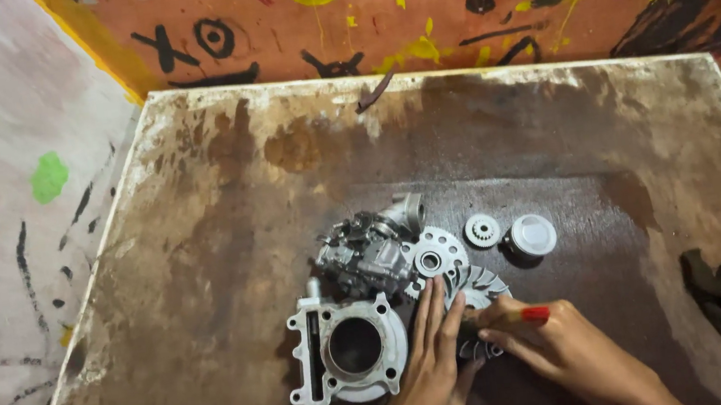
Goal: Cleaning motorcycle engine parts with a brush and cleaning fluid.
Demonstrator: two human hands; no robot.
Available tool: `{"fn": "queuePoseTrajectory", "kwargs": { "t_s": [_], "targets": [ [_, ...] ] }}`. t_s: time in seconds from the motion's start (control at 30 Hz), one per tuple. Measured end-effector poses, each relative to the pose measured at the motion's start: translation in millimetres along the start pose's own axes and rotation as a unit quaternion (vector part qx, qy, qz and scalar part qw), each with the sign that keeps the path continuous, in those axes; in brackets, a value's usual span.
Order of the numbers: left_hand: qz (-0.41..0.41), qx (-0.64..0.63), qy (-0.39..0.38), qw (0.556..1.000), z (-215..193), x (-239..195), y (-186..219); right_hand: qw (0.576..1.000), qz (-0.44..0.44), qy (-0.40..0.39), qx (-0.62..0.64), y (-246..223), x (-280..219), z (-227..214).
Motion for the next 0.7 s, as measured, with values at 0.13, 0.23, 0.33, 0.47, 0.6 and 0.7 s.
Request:
{"fn": "queuePoseTrajectory", "kwargs": {
  "t_s": [0.13,0.23,0.33,0.47,0.6,0.7],
  "targets": [
    [-0.019,-0.010,-0.012,1.000,-9.1,-8.7,10.9,1.000,0.004,-0.015,0.019,-8.0,1.2,-1.3],
    [0.033,-0.010,-0.002,0.999,-18.0,-36.4,21.5,0.999,0.018,-0.013,-0.023,-4.6,2.0,-1.3],
    [0.161,0.203,0.011,0.966,-36.8,-68.9,29.3,1.000,0.003,-0.005,-0.013,-6.3,1.3,-0.3],
    [0.255,0.396,0.156,0.868,-87.2,-48.6,24.4,1.000,0.010,0.002,-0.008,-11.8,1.2,-3.5],
    [0.160,0.362,0.127,0.910,-125.8,0.1,45.8,0.999,0.045,-0.022,-0.016,-15.5,6.2,-5.5],
    [0.165,0.350,0.116,0.915,-113.8,8.1,9.3,1.000,-0.020,0.014,-0.001,-18.7,5.5,-2.9]
  ]
}}
Point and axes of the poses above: each hand's wrist, its own x-axis towards the middle knuckle, its own z-axis out of the palm, y = z × x, the point moved 4 cm from there along x, towards the middle knuckle, and after that the axes turned 3 degrees about -x, right-handed, at the moved point
